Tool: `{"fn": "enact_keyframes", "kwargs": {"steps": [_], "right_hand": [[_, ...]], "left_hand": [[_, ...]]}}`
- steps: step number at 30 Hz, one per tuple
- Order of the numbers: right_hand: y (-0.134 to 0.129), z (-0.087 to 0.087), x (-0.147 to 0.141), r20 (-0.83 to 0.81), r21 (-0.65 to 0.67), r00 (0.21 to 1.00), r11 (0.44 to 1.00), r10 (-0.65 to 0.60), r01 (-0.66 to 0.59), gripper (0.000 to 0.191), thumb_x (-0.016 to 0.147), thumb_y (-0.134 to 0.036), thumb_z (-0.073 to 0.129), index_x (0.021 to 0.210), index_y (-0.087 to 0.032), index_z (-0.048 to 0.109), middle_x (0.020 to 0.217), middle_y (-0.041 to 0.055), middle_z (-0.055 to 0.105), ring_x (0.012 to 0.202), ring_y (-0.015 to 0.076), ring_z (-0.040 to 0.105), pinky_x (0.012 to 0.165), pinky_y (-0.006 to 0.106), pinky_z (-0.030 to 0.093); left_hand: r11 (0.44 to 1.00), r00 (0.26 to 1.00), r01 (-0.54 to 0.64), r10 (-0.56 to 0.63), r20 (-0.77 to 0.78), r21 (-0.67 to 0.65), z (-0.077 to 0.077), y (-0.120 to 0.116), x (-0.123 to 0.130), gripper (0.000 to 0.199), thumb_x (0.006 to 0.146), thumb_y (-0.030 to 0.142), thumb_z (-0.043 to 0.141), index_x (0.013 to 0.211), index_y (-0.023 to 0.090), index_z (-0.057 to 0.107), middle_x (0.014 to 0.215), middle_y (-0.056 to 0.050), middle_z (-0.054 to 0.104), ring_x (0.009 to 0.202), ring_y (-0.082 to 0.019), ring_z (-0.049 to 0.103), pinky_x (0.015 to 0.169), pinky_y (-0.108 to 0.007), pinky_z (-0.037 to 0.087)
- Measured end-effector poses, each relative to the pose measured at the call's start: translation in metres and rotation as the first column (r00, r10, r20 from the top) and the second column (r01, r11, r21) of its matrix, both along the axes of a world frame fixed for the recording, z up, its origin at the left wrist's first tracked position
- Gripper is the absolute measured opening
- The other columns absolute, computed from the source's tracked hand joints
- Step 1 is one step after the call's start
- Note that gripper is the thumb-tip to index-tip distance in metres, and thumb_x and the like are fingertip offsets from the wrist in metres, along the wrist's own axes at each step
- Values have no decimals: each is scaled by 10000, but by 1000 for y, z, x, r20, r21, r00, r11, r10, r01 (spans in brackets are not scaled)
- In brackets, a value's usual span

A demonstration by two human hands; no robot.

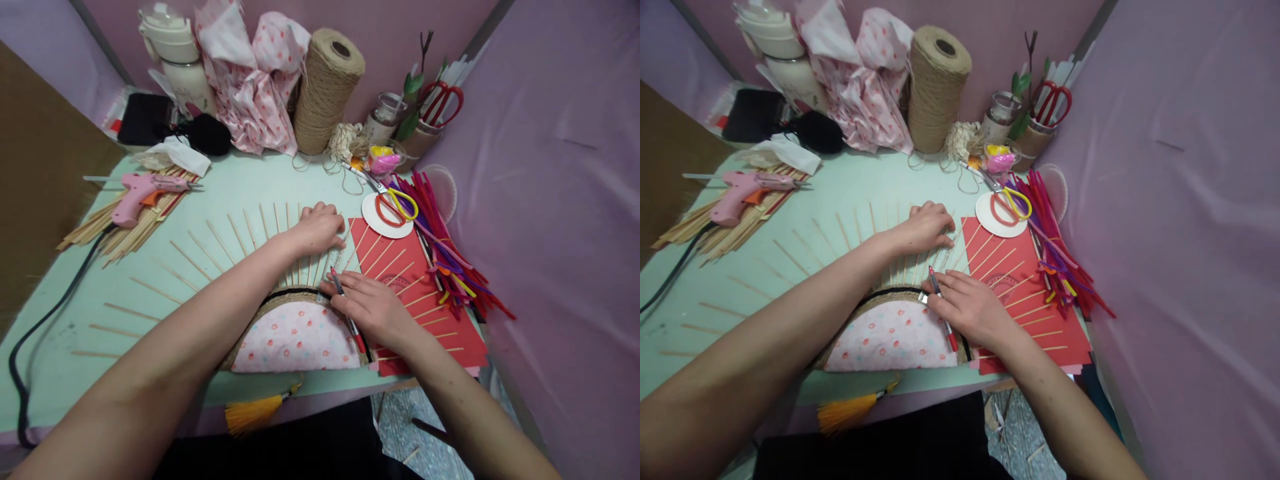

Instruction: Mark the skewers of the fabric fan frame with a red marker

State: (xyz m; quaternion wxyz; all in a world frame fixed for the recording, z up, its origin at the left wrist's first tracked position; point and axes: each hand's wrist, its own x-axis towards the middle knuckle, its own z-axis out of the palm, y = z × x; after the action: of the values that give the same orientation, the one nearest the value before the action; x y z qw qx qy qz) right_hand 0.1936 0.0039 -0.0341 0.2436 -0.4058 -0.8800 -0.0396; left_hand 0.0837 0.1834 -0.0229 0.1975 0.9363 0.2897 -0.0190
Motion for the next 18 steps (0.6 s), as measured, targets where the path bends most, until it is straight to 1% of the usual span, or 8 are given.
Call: {"fn": "enact_keyframes", "kwargs": {"steps": [4, 7, 10, 13, 15, 18], "right_hand": [[8, -2, 3, 40, 68, 995, 993, 90, -92, 135, 952, -122, 529, 1032, -158, 632, 1133, 102, 737, 1163, 221, 648, 980, 441, 559], [11, -7, 6, 27, 91, 994, 990, 104, -106, 130, 939, -121, 550, 1038, -152, 628, 1087, 113, 748, 1134, 219, 662, 937, 426, 579], [10, -9, 8, -14, 109, 995, 990, 94, -92, 168, 921, -90, 562, 1071, -141, 617, 1098, 132, 742, 1157, 230, 651, 936, 437, 576], [8, -5, 8, -20, 51, 997, 996, 73, -72, 186, 940, -95, 537, 1092, -168, 616, 1160, 95, 728, 1196, 214, 626, 969, 430, 559], [8, 1, 5, 32, -1, 997, 998, 66, -66, 183, 969, -128, 502, 1090, -186, 626, 1193, 70, 717, 1212, 205, 610, 991, 435, 542], [11, 10, 0, 143, -66, 987, 996, 73, -64, 208, 997, -178, 458, 1086, -165, 646, 1162, 84, 722, 1228, 223, 585, 995, 436, 522]], "left_hand": [[1000, 1000, -2, 2, -5, 0, 0, 0, 0, 341, 860, 408, 628, 1135, 207, 658, 1219, -119, 562, 1215, -319, 411, 945, -436, 315], [1000, 1000, -8, 8, -11, -1, 0, -1, 0, 336, 862, 414, 626, 1130, 213, 655, 1222, -114, 558, 1216, -312, 408, 950, -430, 308], [1000, 1000, -15, 15, -7, -3, 0, -1, 0, 339, 857, 414, 627, 1127, 210, 657, 1229, -112, 553, 1218, -322, 401, 958, -437, 303], [1000, 1000, -17, 17, -4, -5, 0, -1, 1, 354, 856, 410, 620, 1136, 195, 651, 1229, -126, 551, 1212, -332, 403, 952, -450, 306], [1000, 1000, -19, 19, -5, -4, 0, -1, 1, 358, 856, 417, 617, 1133, 193, 647, 1226, -131, 554, 1205, -330, 409, 945, -447, 311], [1000, 1000, -25, 25, -16, -3, 0, -1, 1, 351, 856, 427, 616, 1124, 202, 646, 1223, -128, 561, 1196, -322, 416, 941, -437, 314]]}}
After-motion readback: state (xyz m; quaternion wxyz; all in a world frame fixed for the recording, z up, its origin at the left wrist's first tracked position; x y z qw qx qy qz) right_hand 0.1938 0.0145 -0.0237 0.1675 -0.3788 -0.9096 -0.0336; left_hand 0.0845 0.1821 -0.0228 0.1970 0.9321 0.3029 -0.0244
